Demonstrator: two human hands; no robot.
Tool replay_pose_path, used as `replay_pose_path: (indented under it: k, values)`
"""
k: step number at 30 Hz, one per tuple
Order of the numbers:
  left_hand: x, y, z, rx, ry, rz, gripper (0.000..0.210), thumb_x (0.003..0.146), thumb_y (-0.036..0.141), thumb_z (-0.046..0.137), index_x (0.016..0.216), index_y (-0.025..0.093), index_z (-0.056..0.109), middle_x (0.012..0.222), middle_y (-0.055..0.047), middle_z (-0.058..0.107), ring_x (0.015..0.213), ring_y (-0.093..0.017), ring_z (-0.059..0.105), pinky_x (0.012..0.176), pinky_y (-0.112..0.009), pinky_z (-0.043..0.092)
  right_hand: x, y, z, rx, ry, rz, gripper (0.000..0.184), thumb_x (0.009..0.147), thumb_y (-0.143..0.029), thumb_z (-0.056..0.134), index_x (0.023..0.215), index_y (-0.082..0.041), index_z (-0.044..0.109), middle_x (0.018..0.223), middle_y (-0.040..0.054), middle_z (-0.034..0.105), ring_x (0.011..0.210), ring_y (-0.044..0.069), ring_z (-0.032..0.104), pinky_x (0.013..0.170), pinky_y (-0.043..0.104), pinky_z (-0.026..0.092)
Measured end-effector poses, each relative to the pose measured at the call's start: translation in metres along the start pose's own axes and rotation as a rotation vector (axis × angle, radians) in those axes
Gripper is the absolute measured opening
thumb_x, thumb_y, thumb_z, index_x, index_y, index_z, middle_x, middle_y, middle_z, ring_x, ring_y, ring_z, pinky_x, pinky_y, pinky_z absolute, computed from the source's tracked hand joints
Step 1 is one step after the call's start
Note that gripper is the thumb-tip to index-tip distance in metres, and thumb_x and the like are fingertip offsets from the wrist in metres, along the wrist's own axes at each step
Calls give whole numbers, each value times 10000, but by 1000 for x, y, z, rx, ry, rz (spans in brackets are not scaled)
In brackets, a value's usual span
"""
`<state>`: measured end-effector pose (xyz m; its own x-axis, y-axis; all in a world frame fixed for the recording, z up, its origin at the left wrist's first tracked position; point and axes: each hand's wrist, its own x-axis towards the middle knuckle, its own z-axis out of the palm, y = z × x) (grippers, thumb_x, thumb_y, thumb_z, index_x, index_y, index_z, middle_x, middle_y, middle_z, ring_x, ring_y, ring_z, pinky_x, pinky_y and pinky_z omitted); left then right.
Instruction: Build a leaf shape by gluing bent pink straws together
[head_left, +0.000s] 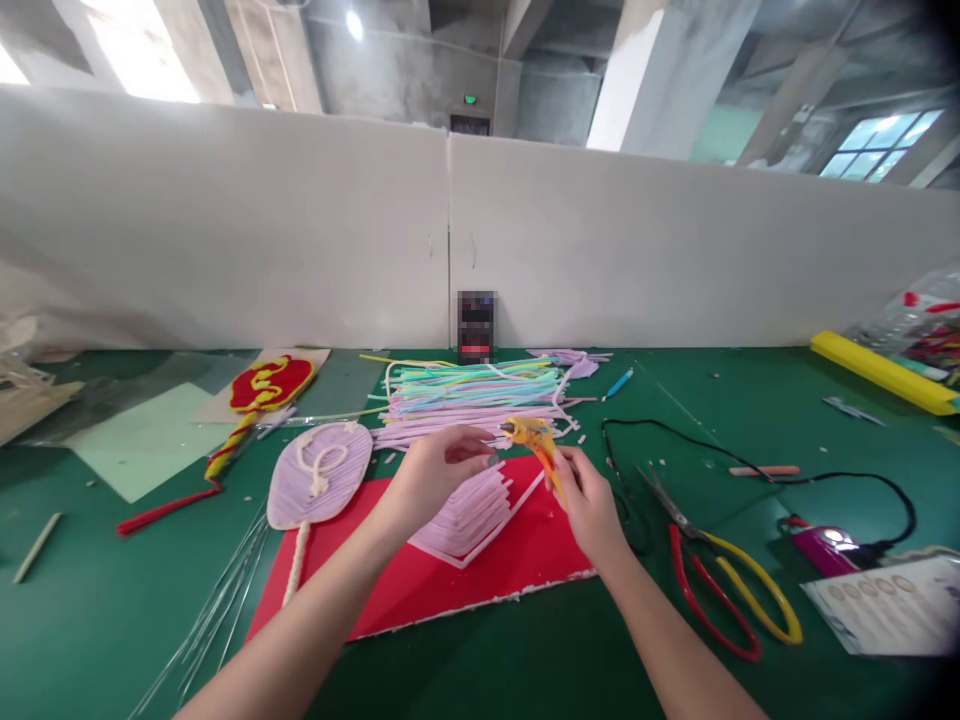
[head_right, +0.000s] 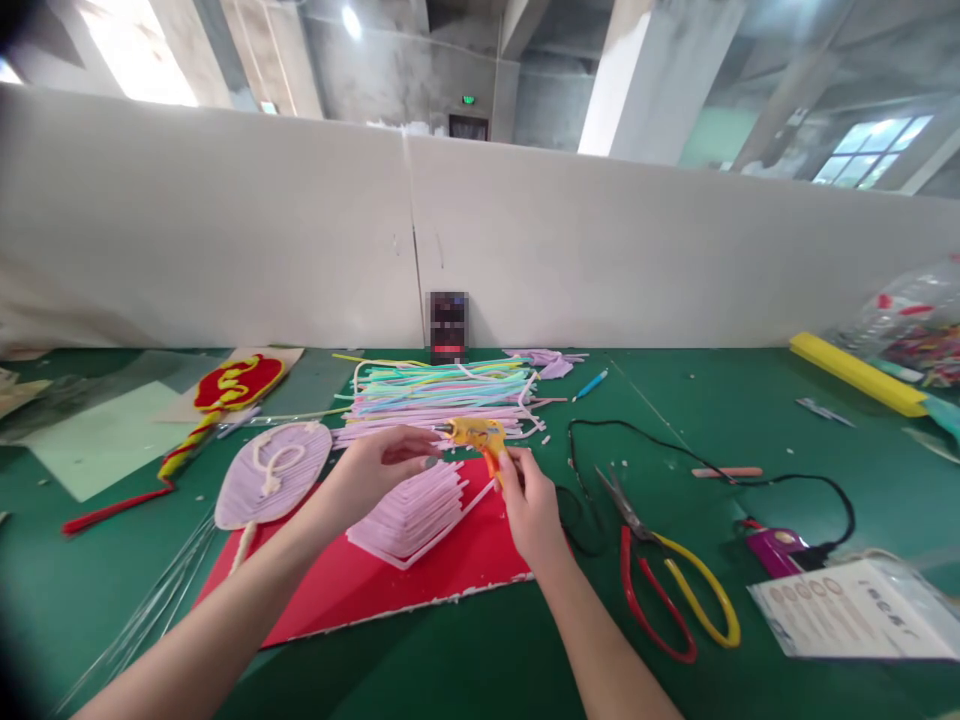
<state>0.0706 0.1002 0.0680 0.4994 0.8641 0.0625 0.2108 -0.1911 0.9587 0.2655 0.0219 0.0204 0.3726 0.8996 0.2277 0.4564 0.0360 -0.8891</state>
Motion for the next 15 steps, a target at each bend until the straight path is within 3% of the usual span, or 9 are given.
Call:
replay_pose_path:
  k: [9, 12, 15]
  values:
    - [1, -4, 7, -72, -6, -73, 130, 750, 293, 604, 752, 164, 623, 703, -36, 711, 682, -162, 678, 696, -287, 550, -3, 3, 0, -17, -24, -12, 364, 900, -511, 403, 941, -187, 562, 660, 1, 597, 559, 126, 529, 508, 222, 393]
    - [-1, 1, -3, 37, 1, -8, 120, 752, 293, 589, 738, 180, 628, 723, -22, 712, 722, -161, 675, 713, -272, 530, -2, 3, -3, -33, 7, -21, 366, 899, -515, 404, 939, -190, 569, 656, -3, 594, 526, 115, 501, 481, 216, 375]
    - [-4, 13, -26, 264, 102, 21, 120, 760, 283, 571, 730, 191, 643, 763, -11, 717, 756, -166, 665, 707, -253, 495, 0, 2, -9, -47, 131, -39, 370, 889, -521, 419, 921, -189, 581, 650, -2, 599, 490, 106, 484, 462, 214, 374]
